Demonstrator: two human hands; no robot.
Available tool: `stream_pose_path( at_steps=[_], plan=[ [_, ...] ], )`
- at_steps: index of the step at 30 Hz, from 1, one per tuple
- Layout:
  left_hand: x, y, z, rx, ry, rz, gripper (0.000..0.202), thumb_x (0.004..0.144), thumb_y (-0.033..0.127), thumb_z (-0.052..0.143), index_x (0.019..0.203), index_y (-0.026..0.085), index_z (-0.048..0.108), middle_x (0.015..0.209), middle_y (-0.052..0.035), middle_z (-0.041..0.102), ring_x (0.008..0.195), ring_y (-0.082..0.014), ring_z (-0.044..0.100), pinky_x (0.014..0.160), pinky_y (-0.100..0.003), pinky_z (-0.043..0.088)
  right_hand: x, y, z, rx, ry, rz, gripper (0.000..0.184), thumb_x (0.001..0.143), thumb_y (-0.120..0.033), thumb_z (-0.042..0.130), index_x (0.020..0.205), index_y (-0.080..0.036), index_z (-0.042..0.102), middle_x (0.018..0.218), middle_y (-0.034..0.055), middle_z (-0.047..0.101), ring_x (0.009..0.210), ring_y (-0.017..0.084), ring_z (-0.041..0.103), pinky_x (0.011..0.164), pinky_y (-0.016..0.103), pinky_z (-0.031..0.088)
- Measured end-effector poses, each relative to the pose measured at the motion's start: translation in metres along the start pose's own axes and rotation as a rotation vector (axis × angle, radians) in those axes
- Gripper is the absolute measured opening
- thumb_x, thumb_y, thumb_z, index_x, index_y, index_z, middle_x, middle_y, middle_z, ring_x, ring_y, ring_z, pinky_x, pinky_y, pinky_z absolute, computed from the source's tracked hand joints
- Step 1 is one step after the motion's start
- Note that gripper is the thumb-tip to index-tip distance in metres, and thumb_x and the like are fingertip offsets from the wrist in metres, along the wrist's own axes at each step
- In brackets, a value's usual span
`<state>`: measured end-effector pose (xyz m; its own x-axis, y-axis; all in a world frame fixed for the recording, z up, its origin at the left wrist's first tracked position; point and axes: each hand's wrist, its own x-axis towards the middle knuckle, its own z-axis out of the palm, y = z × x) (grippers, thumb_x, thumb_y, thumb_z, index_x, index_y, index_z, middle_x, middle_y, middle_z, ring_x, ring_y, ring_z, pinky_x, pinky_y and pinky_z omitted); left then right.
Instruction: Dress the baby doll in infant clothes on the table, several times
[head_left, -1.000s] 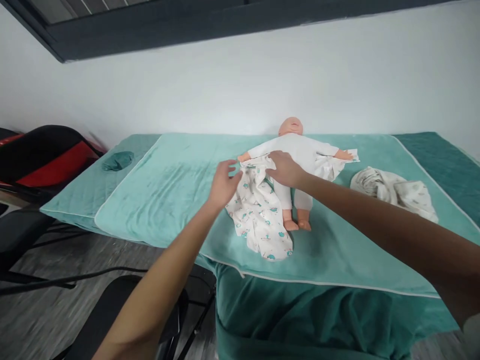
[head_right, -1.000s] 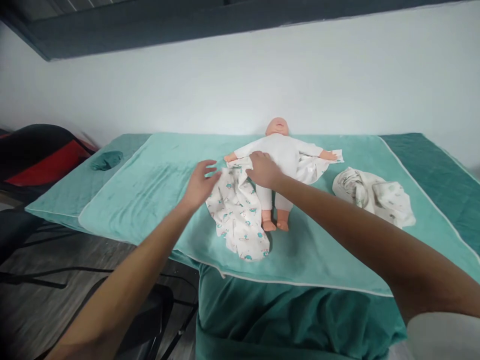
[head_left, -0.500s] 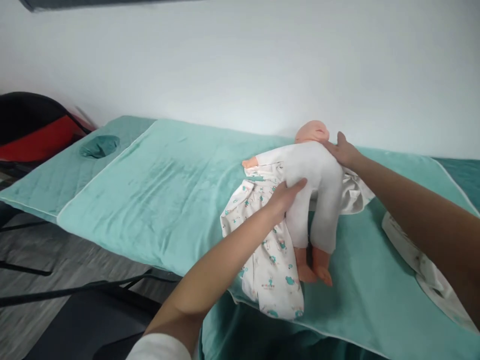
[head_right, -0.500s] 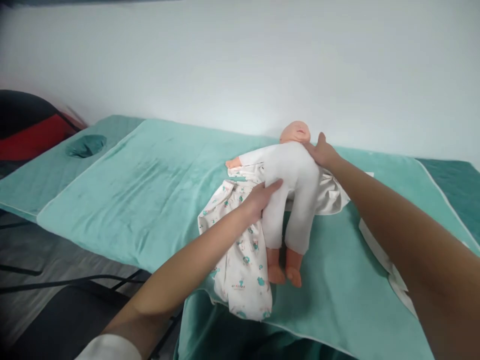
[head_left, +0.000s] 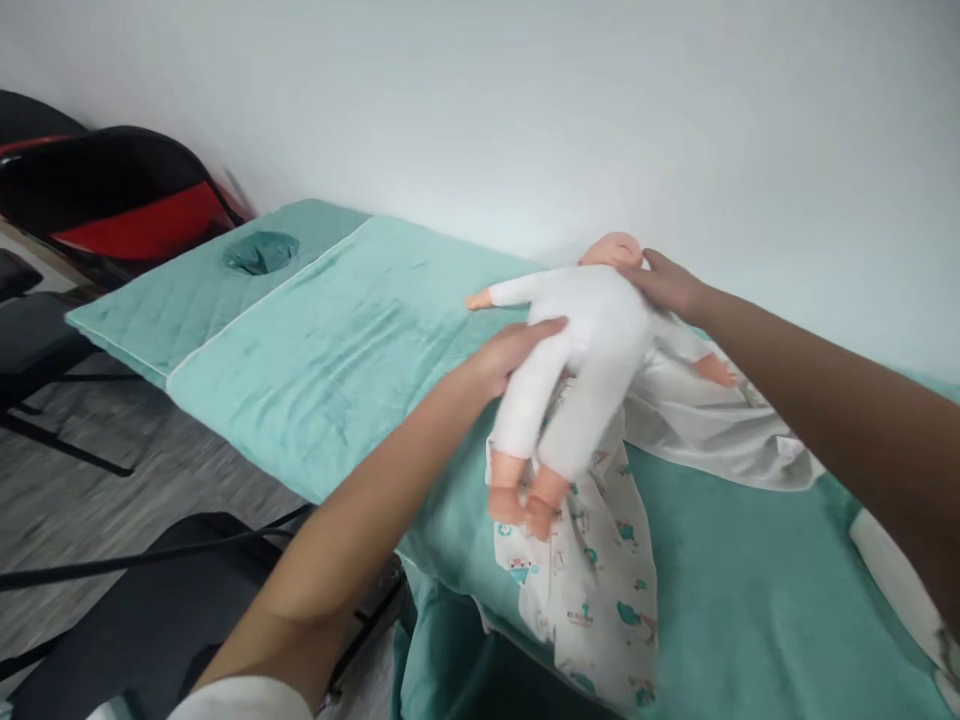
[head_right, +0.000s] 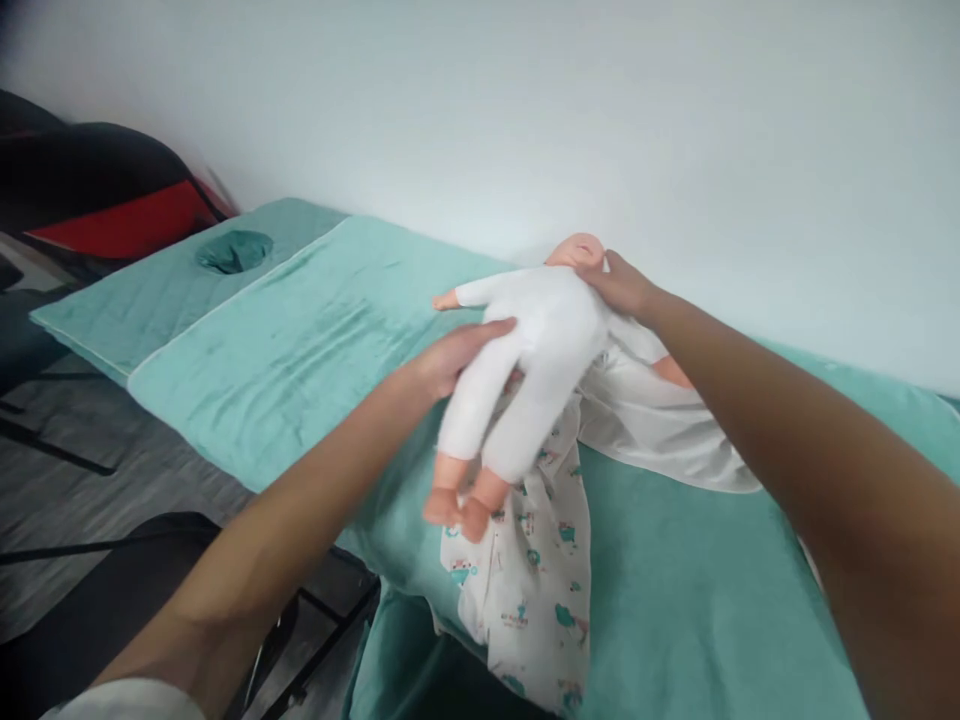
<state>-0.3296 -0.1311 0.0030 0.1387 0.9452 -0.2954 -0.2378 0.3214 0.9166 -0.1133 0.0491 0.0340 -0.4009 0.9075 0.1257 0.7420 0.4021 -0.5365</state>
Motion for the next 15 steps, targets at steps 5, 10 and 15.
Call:
stream_pose_path(
  at_steps=[5, 10, 15],
  plan=[
    [-0.013, 0.014, -0.094, 0.075, 0.149, -0.039, 0.054, 0.085, 0.059, 0.064, 0.109, 0.011, 0.07, 0.106, -0.0198, 0.076, 0.105, -0.0363, 0.071, 0.09, -0.057, 0.058, 0.047, -0.067, 0.067, 0.298, -0.133, -0.252, 0.058, 0.091, -0.062, 0.06, 0.13, -0.019, 0.063, 0.138, 0.0112, 0.068, 0.127, 0.034, 0.061, 0.112, 0.053, 0.046],
    [-0.024, 0.018, -0.15, 0.068, 0.257, -0.063, 0.047, 0.092, 0.053, 0.061, 0.104, 0.009, 0.072, 0.091, -0.0176, 0.075, 0.09, -0.0296, 0.072, 0.085, -0.054, 0.056, 0.084, -0.097, 0.108, 0.257, -0.096, -0.244, 0.071, 0.087, -0.061, 0.068, 0.137, -0.014, 0.053, 0.145, 0.0168, 0.061, 0.131, 0.036, 0.058, 0.112, 0.054, 0.046],
    [-0.045, 0.004, -0.152, 0.221, 0.641, 0.079, 0.039, 0.09, 0.048, 0.064, 0.109, 0.014, 0.066, 0.106, -0.0163, 0.073, 0.097, -0.0279, 0.069, 0.086, -0.047, 0.056, 0.08, -0.053, 0.096, 0.046, -0.189, -0.018, 0.076, 0.089, -0.073, 0.056, 0.138, -0.015, 0.053, 0.137, 0.019, 0.065, 0.117, 0.034, 0.066, 0.099, 0.047, 0.053]
  ],
)
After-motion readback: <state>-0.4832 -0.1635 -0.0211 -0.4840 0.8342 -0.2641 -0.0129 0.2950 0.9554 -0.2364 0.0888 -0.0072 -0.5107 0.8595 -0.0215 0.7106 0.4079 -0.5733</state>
